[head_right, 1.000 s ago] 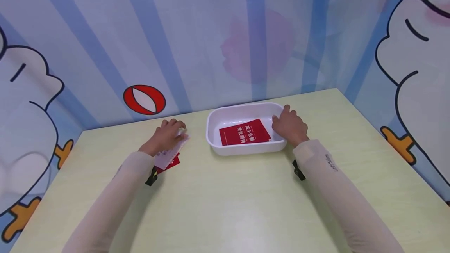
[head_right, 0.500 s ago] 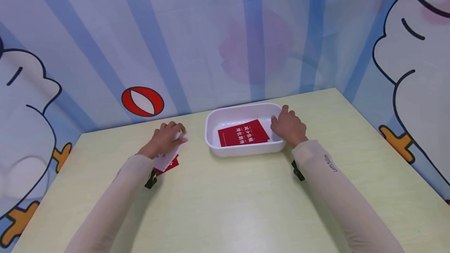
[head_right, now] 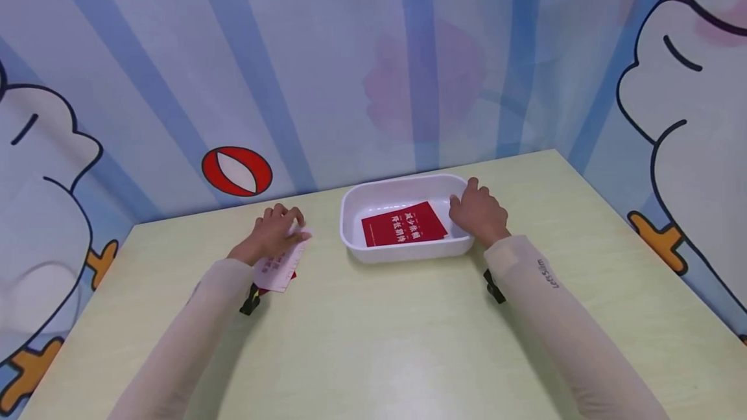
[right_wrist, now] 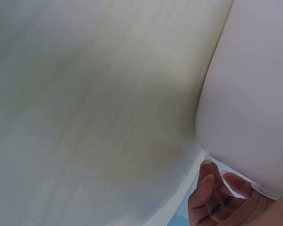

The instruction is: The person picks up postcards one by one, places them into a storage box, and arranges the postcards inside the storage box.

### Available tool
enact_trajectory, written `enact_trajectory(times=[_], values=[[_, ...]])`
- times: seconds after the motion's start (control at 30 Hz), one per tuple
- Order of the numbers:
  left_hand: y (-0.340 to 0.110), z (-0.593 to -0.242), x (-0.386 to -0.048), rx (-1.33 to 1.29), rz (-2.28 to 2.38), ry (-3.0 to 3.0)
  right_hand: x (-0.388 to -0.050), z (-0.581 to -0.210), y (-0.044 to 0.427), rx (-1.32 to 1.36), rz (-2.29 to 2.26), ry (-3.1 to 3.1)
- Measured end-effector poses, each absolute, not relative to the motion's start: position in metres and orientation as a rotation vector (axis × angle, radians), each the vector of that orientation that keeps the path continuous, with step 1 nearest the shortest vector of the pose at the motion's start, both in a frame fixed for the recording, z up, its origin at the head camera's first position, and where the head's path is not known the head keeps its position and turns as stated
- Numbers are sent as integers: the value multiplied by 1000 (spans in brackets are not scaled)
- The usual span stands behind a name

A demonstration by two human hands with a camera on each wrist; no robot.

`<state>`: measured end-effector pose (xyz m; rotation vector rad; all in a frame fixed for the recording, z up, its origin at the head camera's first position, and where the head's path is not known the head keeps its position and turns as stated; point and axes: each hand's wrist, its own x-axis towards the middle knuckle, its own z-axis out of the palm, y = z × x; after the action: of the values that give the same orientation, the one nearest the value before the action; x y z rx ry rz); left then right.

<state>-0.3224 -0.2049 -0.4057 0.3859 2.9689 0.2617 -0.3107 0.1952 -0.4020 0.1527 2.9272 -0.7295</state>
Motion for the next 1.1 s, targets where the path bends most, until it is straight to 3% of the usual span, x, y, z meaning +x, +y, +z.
enact_trajectory(times=[1.1], values=[[-209, -406, -327, 365, 192, 2935, -308, -403, 196, 170, -762, 2928]])
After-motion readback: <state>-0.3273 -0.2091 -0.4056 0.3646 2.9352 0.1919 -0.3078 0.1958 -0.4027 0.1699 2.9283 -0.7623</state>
